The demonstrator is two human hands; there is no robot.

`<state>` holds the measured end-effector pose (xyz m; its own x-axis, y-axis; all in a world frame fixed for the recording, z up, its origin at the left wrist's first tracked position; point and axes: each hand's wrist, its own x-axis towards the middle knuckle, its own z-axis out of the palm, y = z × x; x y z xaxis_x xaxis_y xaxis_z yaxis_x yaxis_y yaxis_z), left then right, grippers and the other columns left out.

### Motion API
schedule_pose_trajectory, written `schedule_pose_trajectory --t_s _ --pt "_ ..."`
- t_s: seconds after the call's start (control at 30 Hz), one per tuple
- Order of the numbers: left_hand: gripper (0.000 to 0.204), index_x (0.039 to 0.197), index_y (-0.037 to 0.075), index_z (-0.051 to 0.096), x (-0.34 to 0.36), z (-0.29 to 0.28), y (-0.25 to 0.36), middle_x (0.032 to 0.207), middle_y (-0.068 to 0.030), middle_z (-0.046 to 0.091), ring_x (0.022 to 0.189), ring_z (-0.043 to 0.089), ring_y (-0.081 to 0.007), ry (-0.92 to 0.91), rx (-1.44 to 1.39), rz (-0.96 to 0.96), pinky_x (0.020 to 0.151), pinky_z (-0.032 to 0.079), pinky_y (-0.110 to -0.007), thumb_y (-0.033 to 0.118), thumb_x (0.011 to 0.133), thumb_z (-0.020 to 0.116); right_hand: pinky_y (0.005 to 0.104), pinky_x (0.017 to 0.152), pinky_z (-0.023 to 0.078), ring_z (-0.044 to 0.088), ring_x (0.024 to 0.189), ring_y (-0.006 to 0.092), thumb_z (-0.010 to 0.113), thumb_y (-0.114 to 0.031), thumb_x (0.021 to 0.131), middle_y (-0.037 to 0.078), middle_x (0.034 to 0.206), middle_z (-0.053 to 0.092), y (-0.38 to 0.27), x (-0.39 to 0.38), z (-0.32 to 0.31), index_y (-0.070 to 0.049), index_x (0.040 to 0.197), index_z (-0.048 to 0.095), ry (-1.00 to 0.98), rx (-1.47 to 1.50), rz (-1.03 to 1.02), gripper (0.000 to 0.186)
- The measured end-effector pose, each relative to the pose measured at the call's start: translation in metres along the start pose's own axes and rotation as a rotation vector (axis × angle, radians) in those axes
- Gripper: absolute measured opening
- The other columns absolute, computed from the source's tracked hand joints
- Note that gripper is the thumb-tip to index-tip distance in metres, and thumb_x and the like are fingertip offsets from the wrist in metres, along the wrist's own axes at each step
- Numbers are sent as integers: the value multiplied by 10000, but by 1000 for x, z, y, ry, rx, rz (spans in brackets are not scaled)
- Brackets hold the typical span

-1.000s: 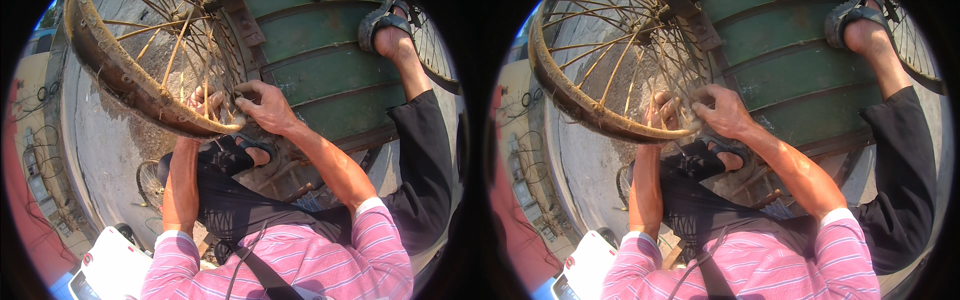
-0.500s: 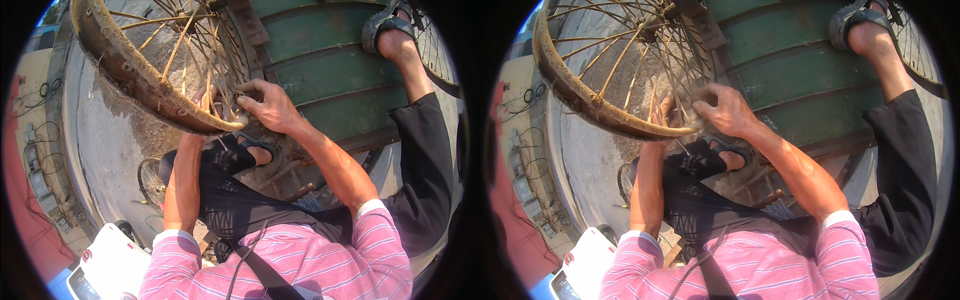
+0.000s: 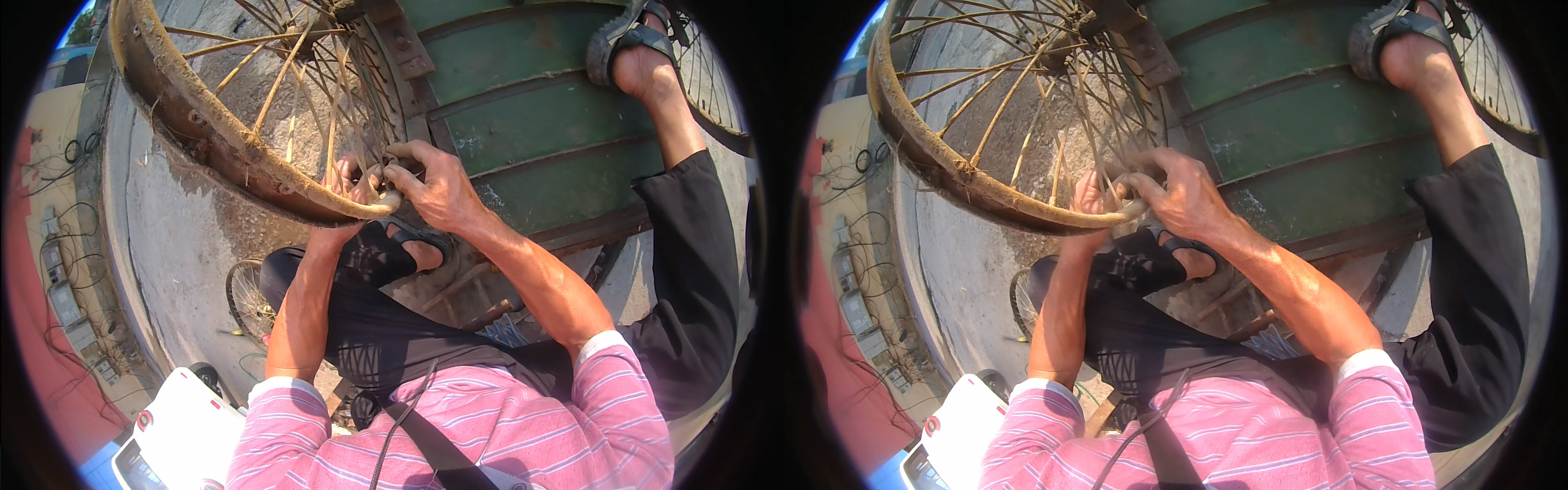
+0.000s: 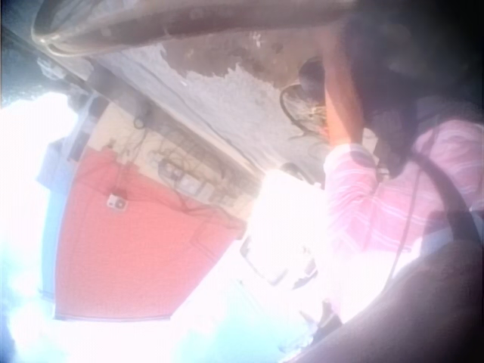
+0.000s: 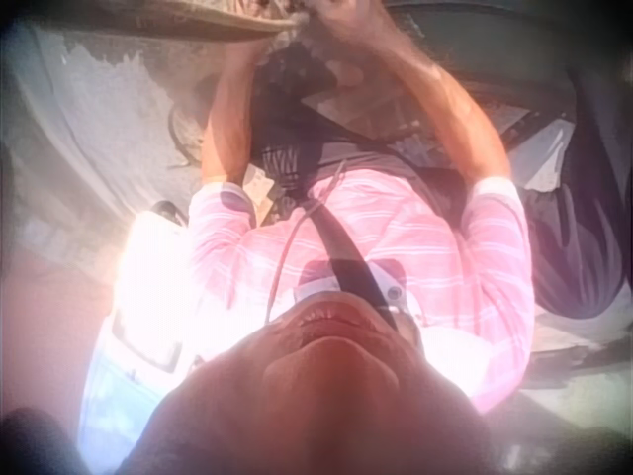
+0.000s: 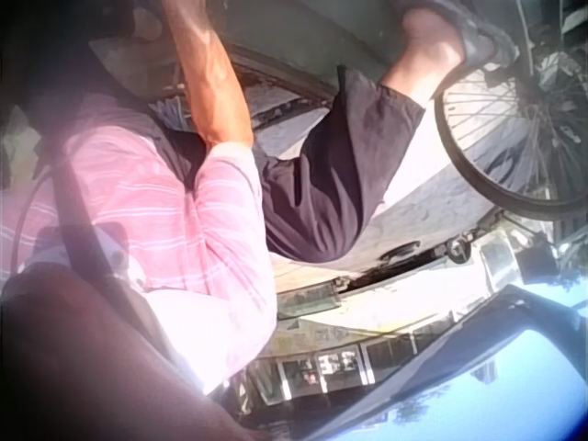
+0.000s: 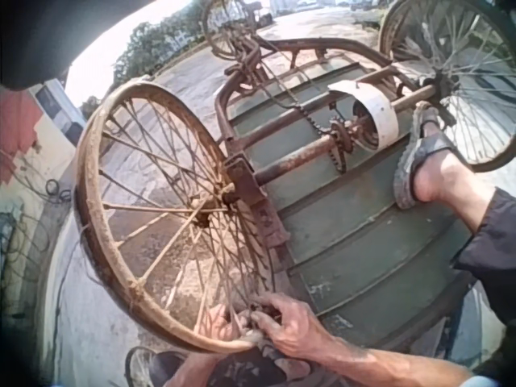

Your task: The person uses a small metal tool to adjust the spokes of a bicycle wheel attached to a cart. They rotate the wheel and continue adjusting individual spokes around the rim.

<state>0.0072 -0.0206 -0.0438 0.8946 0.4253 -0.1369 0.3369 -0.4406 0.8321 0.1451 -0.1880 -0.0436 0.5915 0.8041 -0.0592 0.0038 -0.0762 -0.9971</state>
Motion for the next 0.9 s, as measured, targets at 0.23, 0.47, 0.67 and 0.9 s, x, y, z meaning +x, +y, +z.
schedule_pose_trajectory --t_s 0.23,0.47,0.67,0.9 --pt "298 1014 120 692 -2 2 -7 1044 -103 641 954 644 -331 36 221 31 753 516 -478 301 817 824 334 865 597 729 1001 186 713 -201 1033 182 1175 754 11 1 5 77 1339 655 -13 93 -29 418" --pt "277 995 88 670 2 10 1 934 -105 616 843 607 -318 123 -89 -47 692 474 -462 273 850 817 334 900 573 699 1034 165 711 -210 1036 148 1167 746 11 6 4 50 1347 670 -33 166 69 407" --pt "261 989 56 661 1 10 -24 936 -80 648 851 607 -225 101 82 150 725 485 -406 268 919 796 320 892 562 689 1021 160 728 -206 1025 122 1161 716 9 0 8 38 1338 682 34 39 -37 400" --pt "206 980 44 651 0 13 -8 943 -50 616 862 563 -181 121 -299 -23 744 472 -374 226 971 746 315 831 555 669 940 142 729 -238 1027 96 1044 726 13 0 11 40 1275 694 -4 300 39 375"
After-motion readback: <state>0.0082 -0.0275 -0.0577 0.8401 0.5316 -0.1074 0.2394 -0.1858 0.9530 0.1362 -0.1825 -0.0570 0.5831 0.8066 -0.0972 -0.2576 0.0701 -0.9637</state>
